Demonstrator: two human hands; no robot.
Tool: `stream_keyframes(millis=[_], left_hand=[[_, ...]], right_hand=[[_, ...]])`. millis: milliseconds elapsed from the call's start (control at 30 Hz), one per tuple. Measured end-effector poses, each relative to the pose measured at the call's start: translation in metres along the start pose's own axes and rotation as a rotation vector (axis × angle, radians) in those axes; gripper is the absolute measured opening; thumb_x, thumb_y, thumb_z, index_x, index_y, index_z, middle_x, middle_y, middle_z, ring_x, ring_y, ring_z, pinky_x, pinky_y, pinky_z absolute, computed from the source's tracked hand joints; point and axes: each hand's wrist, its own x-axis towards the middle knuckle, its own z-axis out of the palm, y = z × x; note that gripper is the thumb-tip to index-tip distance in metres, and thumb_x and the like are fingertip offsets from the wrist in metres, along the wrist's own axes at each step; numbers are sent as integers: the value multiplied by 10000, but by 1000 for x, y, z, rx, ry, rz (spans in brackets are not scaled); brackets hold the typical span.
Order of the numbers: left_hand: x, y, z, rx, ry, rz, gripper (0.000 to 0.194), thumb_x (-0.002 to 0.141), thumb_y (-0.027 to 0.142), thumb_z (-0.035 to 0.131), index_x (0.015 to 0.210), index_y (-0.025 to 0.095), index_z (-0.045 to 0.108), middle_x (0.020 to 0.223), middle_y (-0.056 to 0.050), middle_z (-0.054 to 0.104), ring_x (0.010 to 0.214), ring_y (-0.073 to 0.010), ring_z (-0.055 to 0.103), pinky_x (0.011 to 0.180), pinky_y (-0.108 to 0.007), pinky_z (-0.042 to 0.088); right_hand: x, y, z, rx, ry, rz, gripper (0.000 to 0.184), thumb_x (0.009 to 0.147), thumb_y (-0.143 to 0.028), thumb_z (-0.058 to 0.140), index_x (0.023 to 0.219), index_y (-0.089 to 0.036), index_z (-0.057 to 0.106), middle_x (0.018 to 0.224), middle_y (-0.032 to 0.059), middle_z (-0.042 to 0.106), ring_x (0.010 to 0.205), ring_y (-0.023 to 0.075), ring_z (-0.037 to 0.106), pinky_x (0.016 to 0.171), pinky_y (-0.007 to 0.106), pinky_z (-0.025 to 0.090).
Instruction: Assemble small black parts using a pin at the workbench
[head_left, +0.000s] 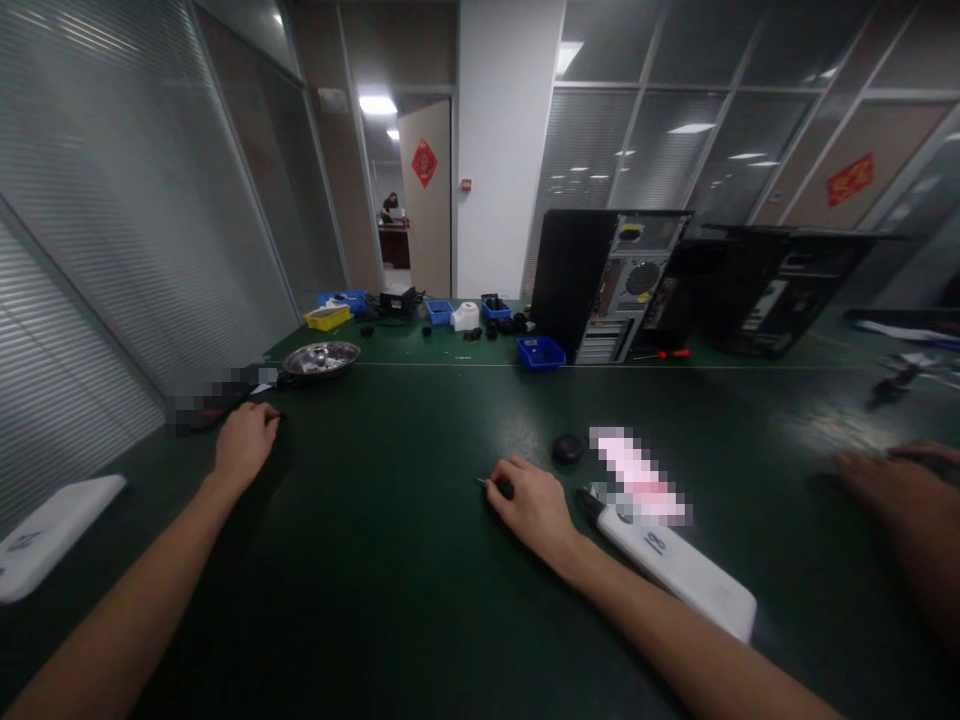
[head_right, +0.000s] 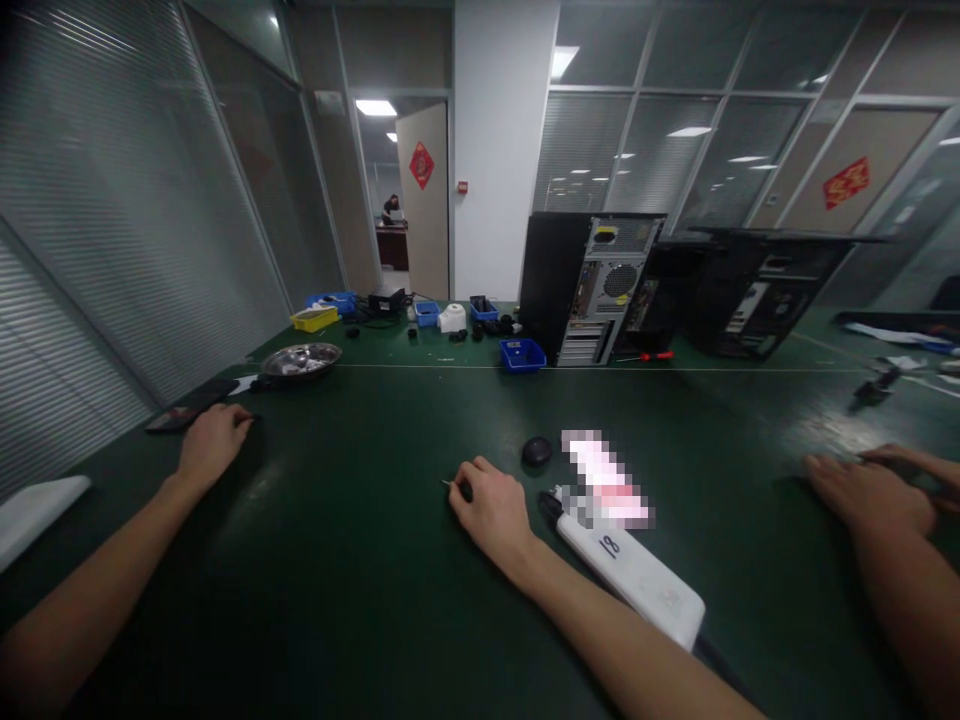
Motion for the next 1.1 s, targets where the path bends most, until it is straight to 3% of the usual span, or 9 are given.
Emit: stream_keyframes(millis=[100, 167, 267, 400, 500, 600, 800, 1100], left_hand=[[2, 10, -10, -45, -33, -15, 331, 918, 347, 498, 1085, 152, 708, 1100, -142, 724, 1003, -338, 678, 873, -435, 526], [-1, 37, -20, -106, -61, 25, 310, 936, 370, 522, 1094, 190, 718, 1121, -99, 736, 1021, -303, 680, 890, -400, 521], [-24, 111, -33, -388, -150, 181, 282, 952, 409, 574, 1106, 231, 728, 1183, -63, 720, 1058, -258, 664, 913, -373, 516], [-82, 220, -35, -728, -362, 545, 200, 956, 380, 628, 1059, 245, 734, 1134, -48, 709, 1008, -207, 649, 866, -342, 519], [-117, 260, -31, -829, -471, 687, 139, 958, 325, 646, 984, 217, 730, 1064, -53, 701, 962, -187, 639, 860, -327, 507], [-128, 266, -31, -850, -484, 700, 133, 973, 297, 628, 974, 208, 727, 1073, -59, 689, 1000, -191, 626, 883, -327, 494], [-123, 259, -28, -794, -473, 620, 218, 955, 309, 653, 1145, 228, 720, 974, -39, 696, 829, -166, 619, 782, -301, 499], [-125, 260, -30, -816, -456, 625, 207, 961, 256, 642, 1135, 247, 753, 1080, -40, 728, 958, -183, 668, 880, -328, 524]], right_hand=[[0, 0, 0, 10, 4, 2, 187, 996, -366, 553, 947, -254, 694, 983, 10, 684, 837, 158, 657, 678, 260, 389], [0, 0, 1, 21, 11, 2, 186, 996, -367, 552, 947, -253, 690, 987, 11, 684, 835, 160, 656, 673, 262, 387], [1, 0, 2, 39, 20, -3, 175, 992, -366, 559, 948, -250, 683, 1003, 12, 685, 839, 162, 655, 666, 262, 385], [1, 0, 2, 55, 21, -16, 171, 988, -364, 562, 944, -252, 683, 995, 11, 689, 838, 161, 651, 688, 262, 398], [1, -1, 2, 65, 24, -26, 173, 987, -366, 561, 947, -249, 682, 996, 12, 689, 869, 167, 647, 733, 264, 415], [1, -3, 2, 79, 14, -50, 163, 975, -363, 576, 924, -246, 678, 977, 5, 682, 855, 161, 641, 740, 262, 418], [-1, -4, -1, 94, -2, -91, 133, 951, -330, 591, 910, -246, 685, 968, 1, 681, 840, 151, 635, 721, 256, 405], [-3, -4, -1, 79, 1, -111, 145, 956, -341, 584, 905, -243, 677, 969, 4, 668, 832, 153, 625, 702, 262, 388]])
